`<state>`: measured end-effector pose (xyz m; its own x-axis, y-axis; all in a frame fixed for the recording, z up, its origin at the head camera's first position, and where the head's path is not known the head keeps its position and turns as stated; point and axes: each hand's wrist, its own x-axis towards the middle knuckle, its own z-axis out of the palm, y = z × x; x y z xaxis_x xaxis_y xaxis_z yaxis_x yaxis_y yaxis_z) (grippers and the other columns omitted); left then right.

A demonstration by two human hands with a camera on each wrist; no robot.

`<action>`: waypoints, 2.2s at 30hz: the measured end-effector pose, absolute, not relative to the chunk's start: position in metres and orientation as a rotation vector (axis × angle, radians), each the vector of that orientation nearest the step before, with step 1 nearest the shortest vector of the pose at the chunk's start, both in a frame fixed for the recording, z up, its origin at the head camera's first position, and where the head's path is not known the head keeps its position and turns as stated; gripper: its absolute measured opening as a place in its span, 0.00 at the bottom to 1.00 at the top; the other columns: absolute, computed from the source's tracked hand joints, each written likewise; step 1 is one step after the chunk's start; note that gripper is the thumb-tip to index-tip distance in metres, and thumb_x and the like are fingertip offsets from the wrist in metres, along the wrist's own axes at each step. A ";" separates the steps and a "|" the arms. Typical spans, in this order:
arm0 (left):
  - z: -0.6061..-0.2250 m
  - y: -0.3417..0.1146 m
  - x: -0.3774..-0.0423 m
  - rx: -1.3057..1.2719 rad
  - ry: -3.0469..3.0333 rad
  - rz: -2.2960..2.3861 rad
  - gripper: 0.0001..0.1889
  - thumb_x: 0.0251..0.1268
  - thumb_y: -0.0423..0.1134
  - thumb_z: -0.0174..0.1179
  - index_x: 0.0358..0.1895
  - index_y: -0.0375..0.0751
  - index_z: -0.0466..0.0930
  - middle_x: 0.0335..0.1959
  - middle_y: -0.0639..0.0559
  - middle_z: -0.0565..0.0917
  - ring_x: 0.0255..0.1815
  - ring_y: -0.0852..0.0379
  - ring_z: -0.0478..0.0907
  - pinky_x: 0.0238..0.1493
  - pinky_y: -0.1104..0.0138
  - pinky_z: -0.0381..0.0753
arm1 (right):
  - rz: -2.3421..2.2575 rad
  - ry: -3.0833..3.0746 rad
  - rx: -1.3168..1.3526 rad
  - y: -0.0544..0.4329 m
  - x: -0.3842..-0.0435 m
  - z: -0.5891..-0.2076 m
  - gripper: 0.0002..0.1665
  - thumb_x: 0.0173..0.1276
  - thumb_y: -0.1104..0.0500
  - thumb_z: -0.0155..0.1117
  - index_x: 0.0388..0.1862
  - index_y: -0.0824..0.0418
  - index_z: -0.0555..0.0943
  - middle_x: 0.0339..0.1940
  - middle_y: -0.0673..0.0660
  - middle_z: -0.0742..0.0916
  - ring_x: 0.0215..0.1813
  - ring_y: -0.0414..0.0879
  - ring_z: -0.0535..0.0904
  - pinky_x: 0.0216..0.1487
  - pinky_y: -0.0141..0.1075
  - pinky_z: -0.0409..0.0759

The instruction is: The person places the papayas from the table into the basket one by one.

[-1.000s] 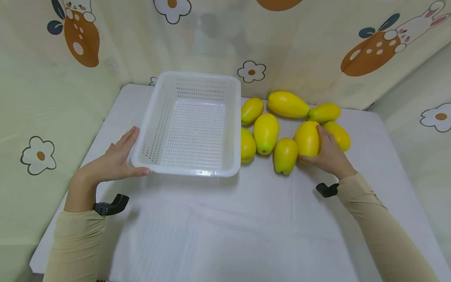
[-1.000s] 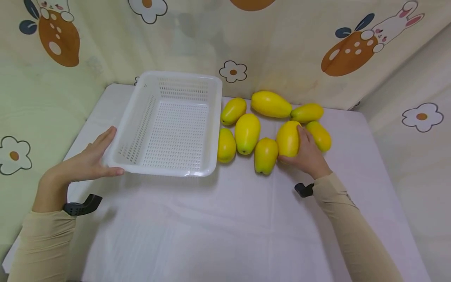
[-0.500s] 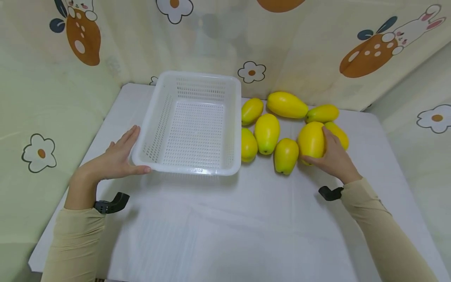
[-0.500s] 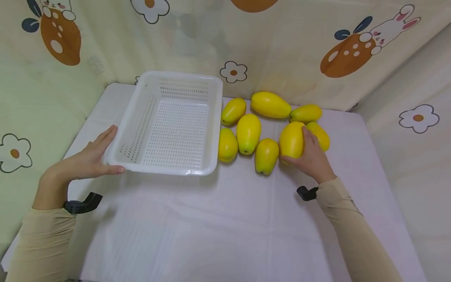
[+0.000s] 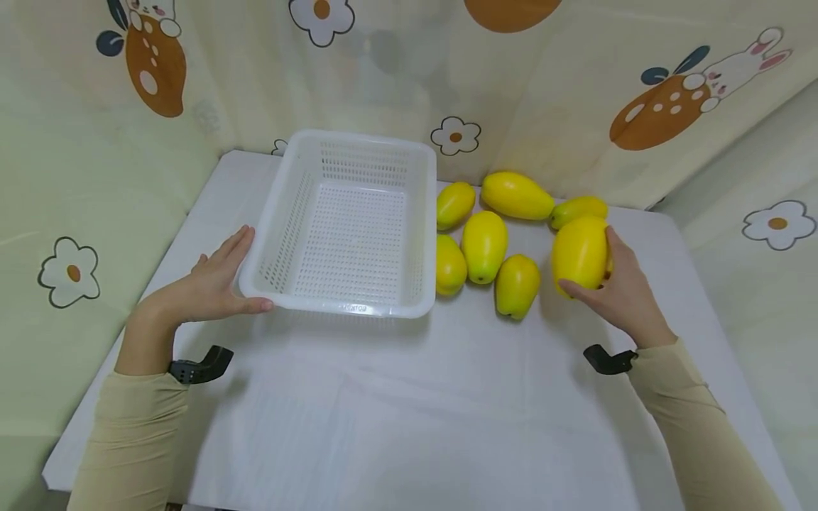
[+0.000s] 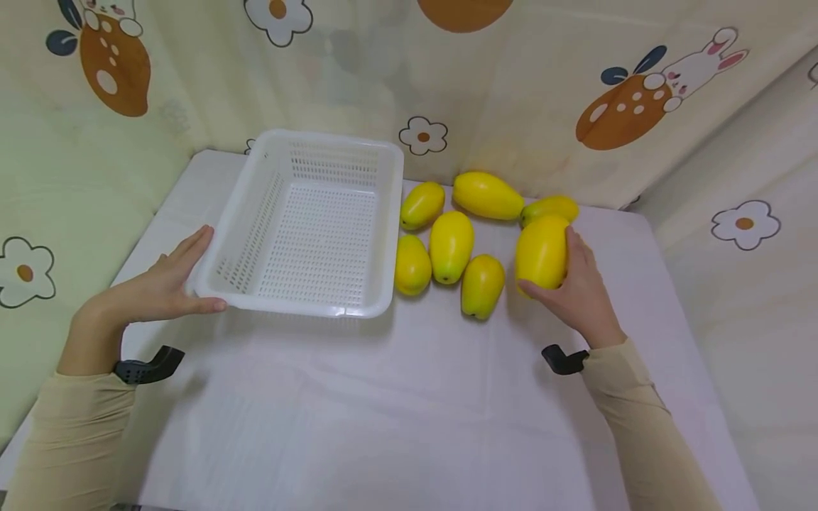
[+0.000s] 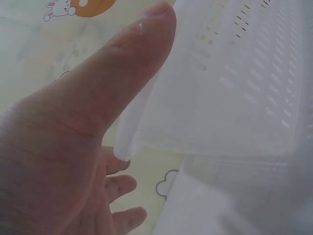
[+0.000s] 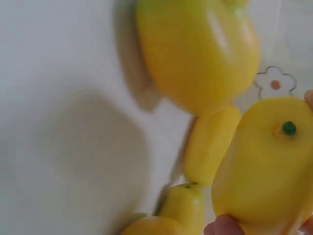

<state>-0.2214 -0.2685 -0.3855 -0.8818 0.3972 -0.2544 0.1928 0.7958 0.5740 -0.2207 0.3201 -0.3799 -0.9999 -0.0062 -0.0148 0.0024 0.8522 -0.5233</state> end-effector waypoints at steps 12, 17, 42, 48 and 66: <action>-0.385 -0.267 -0.220 0.447 2.622 0.791 0.63 0.52 0.59 0.66 0.75 0.41 0.24 0.78 0.42 0.31 0.77 0.39 0.30 0.65 0.30 0.32 | -1.093 3.119 -0.133 0.279 -0.206 -0.350 0.66 0.55 0.50 0.73 0.77 0.43 0.35 0.76 0.61 0.55 0.64 0.60 0.60 0.57 0.63 0.69; -0.385 -0.268 -0.220 0.443 2.615 0.791 0.64 0.53 0.59 0.66 0.75 0.42 0.22 0.77 0.42 0.30 0.77 0.38 0.30 0.65 0.30 0.32 | -1.145 3.156 -0.217 0.256 -0.202 -0.340 0.67 0.53 0.53 0.75 0.77 0.41 0.36 0.76 0.57 0.56 0.61 0.60 0.66 0.54 0.58 0.74; -0.396 -0.271 -0.220 0.439 2.580 1.014 0.60 0.53 0.53 0.68 0.76 0.52 0.26 0.77 0.44 0.37 0.77 0.41 0.33 0.64 0.30 0.32 | -1.234 3.022 -0.701 0.138 -0.226 -0.348 0.69 0.49 0.49 0.77 0.78 0.45 0.39 0.79 0.50 0.49 0.68 0.54 0.66 0.51 0.46 0.81; -0.398 -0.269 -0.220 0.463 2.586 1.034 0.59 0.52 0.52 0.69 0.76 0.53 0.29 0.76 0.43 0.41 0.75 0.41 0.38 0.63 0.28 0.34 | -1.102 2.982 -0.737 0.117 -0.232 -0.361 0.68 0.49 0.43 0.75 0.78 0.48 0.40 0.79 0.49 0.48 0.72 0.52 0.62 0.55 0.42 0.80; -0.400 -0.265 -0.221 0.471 2.614 0.993 0.60 0.52 0.55 0.68 0.76 0.50 0.28 0.77 0.43 0.39 0.77 0.41 0.36 0.64 0.29 0.34 | -0.528 2.788 -0.839 0.073 -0.252 -0.365 0.63 0.53 0.40 0.70 0.78 0.50 0.43 0.79 0.56 0.50 0.61 0.56 0.75 0.60 0.43 0.76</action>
